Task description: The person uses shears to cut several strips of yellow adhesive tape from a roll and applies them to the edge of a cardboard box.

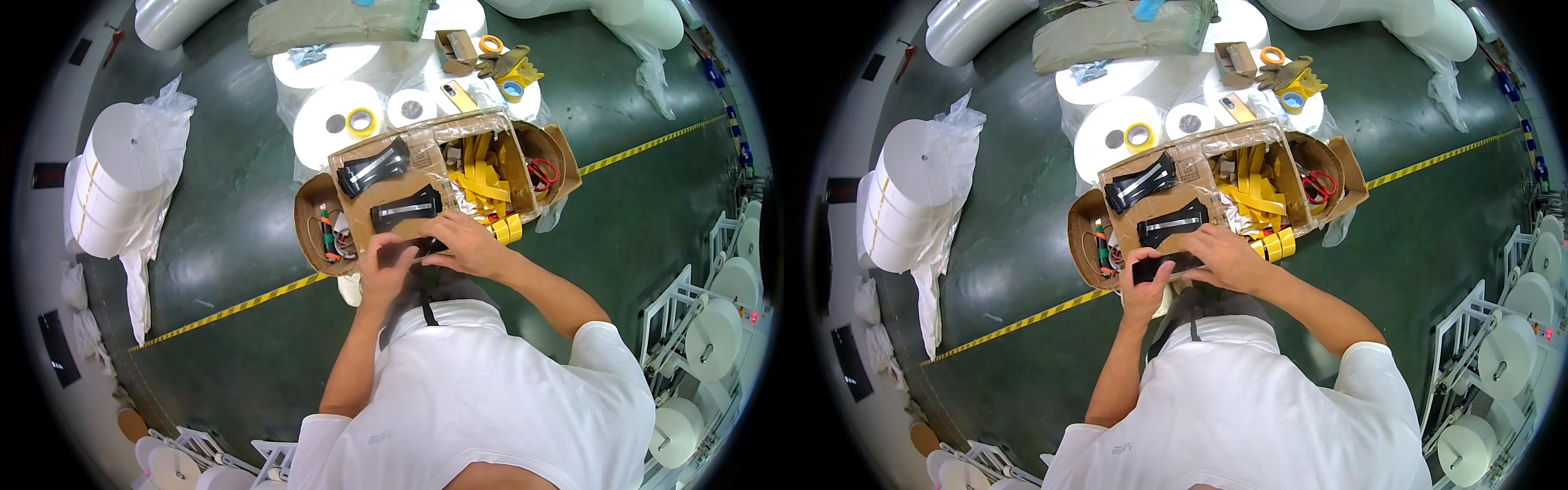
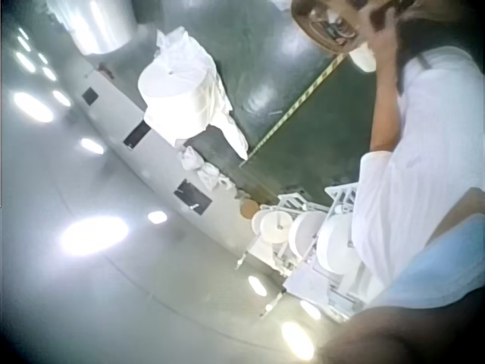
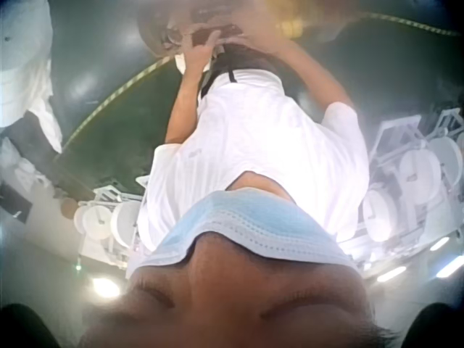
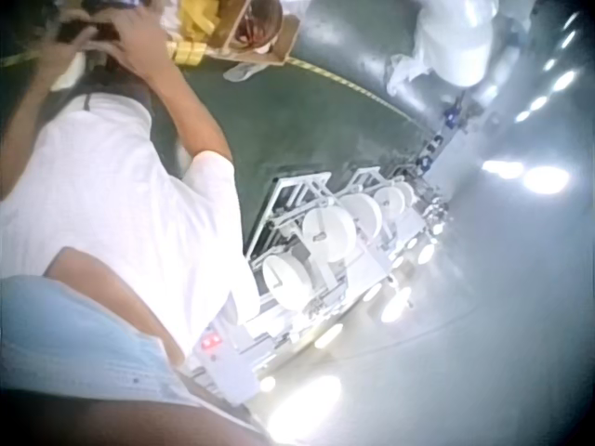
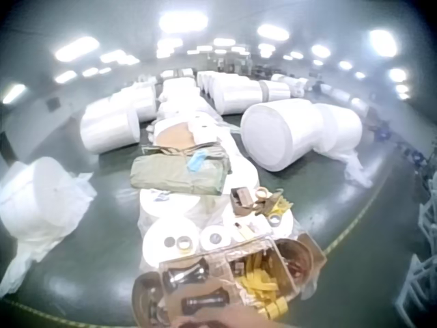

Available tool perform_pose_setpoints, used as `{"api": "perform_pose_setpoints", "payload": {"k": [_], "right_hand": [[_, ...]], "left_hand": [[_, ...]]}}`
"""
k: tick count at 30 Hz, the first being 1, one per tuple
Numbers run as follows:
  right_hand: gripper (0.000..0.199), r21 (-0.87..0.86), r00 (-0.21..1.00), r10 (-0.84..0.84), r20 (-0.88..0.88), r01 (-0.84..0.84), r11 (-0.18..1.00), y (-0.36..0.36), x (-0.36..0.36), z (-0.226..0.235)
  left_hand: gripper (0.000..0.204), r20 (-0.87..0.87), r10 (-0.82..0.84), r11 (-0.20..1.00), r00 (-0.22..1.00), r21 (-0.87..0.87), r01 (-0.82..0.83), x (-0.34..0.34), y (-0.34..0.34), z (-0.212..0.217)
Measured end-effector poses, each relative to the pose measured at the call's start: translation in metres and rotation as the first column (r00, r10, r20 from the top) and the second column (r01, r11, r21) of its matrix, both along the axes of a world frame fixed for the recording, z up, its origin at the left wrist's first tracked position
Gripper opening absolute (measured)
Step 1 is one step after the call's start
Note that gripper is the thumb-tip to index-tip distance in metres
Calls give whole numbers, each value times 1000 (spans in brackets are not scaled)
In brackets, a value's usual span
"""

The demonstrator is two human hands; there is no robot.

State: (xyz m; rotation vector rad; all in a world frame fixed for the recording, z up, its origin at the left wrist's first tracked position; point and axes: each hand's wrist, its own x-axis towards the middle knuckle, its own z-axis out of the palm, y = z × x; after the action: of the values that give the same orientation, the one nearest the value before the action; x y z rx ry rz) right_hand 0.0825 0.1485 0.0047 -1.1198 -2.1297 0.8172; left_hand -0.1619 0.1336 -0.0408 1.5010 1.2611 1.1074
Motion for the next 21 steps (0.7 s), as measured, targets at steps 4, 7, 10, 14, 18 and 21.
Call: {"api": "perform_pose_setpoints", "payload": {"k": [4,7,10,14,18,21], "right_hand": [[44,77,996,21,88,-28,997,11,-9,-7],[44,167,982,11,189,-43,985,25,-12,-33],[45,228,940,-21,339,-61,972,43,-12,-67],[43,248,858,-64,510,-75,966,60,-22,-93],[45,293,883,-125,452,-14,956,56,-22,-64],[37,127,983,-80,164,60,990,40,-14,-28]], "left_hand": [[38,-28,4,1000,1000,-16,-4,-1,3,-5],[49,46,83,980,995,-183,-73,-8,2,-16],[66,98,150,950,984,-289,-116,-19,1,-32],[74,74,105,960,992,-269,-82,-28,-5,-27],[94,44,25,980,999,-196,-16,-24,-13,-13],[113,25,-46,998,999,-51,48,-21,-15,-17]]}}
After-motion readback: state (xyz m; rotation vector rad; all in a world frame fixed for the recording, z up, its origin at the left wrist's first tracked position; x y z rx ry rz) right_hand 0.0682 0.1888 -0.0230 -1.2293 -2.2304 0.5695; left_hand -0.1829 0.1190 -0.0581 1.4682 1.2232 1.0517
